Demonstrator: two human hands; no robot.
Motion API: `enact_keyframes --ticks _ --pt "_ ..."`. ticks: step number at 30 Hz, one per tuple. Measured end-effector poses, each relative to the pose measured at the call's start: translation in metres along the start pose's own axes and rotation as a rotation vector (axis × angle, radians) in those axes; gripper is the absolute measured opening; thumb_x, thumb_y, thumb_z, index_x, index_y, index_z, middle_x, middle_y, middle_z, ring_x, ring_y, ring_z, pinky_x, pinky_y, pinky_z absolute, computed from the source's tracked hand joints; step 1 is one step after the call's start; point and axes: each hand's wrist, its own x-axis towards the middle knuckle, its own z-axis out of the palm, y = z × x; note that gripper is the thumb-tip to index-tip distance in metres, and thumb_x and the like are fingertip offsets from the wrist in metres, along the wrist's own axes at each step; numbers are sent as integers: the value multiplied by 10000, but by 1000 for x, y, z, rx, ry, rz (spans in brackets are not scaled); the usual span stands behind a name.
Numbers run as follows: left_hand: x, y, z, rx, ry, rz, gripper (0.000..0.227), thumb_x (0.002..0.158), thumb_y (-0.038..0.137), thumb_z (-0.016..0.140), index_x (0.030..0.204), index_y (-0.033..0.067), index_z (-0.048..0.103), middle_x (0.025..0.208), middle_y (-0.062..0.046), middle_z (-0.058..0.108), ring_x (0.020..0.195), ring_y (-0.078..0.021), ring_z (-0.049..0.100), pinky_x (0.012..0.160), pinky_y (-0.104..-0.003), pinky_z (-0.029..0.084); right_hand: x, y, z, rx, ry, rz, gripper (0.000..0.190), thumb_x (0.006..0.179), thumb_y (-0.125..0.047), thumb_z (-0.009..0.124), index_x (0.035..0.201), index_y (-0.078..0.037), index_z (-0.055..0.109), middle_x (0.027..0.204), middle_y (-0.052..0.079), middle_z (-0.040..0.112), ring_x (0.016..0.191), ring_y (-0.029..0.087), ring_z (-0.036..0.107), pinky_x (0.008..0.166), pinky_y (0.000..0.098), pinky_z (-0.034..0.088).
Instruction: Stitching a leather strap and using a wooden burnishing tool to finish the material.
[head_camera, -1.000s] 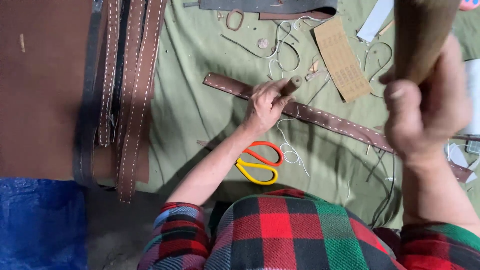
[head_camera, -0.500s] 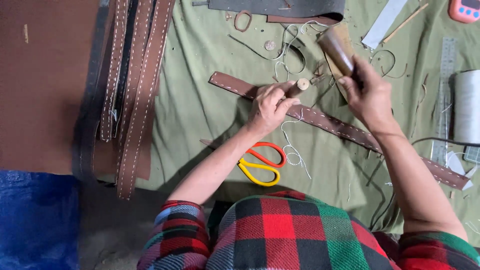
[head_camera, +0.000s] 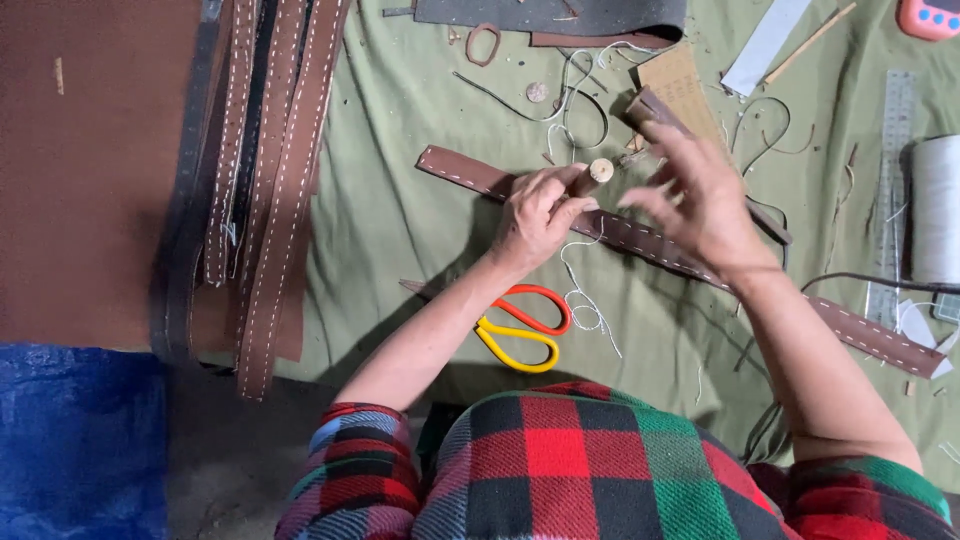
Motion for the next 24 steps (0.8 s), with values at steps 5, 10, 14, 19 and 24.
enact_keyframes --ticks 5,10,14,19,24 --pt "3 5 0 43 45 95 216 931 186 743 1122 100 690 970 -57 704 876 -280 713 844 -382 539 -1 -29 26 137 -21 -115 640 891 -201 848 1451 -47 580 1170 168 580 752 272 702 584 339 567" --pt "-7 -10 -15 163 -55 160 229 735 -113 675 899 40 627 917 -115 689 824 -341 671 819 -439 532 -12 -17 35 107 61 -84 373 963 -231 796 1296 -91 704 935 70 627 710 227 673 579 321 536" --pt "-24 -44 -26 501 -189 10 214 844 125 730 1016 252 720 1006 33 664 1005 -255 631 815 -409 532 -21 -27 23 113 89 73 333 1019 -201 750 1323 -98 660 979 106 746 759 260 722 685 389 580" --pt "-18 -37 -38 560 -241 9 50 948 258 700 981 284 728 993 50 645 995 -247 620 794 -406 533 -51 31 22 174 127 214 321 1071 -97 716 1335 -38 544 980 222 733 722 328 712 619 439 564" --pt "-19 -40 -37 565 -253 0 70 947 264 691 998 298 724 1012 44 633 1015 -266 623 817 -434 540 -63 37 28 820 306 606 232 1067 35 621 1263 42 495 1000 166 669 823 237 740 725 359 678"
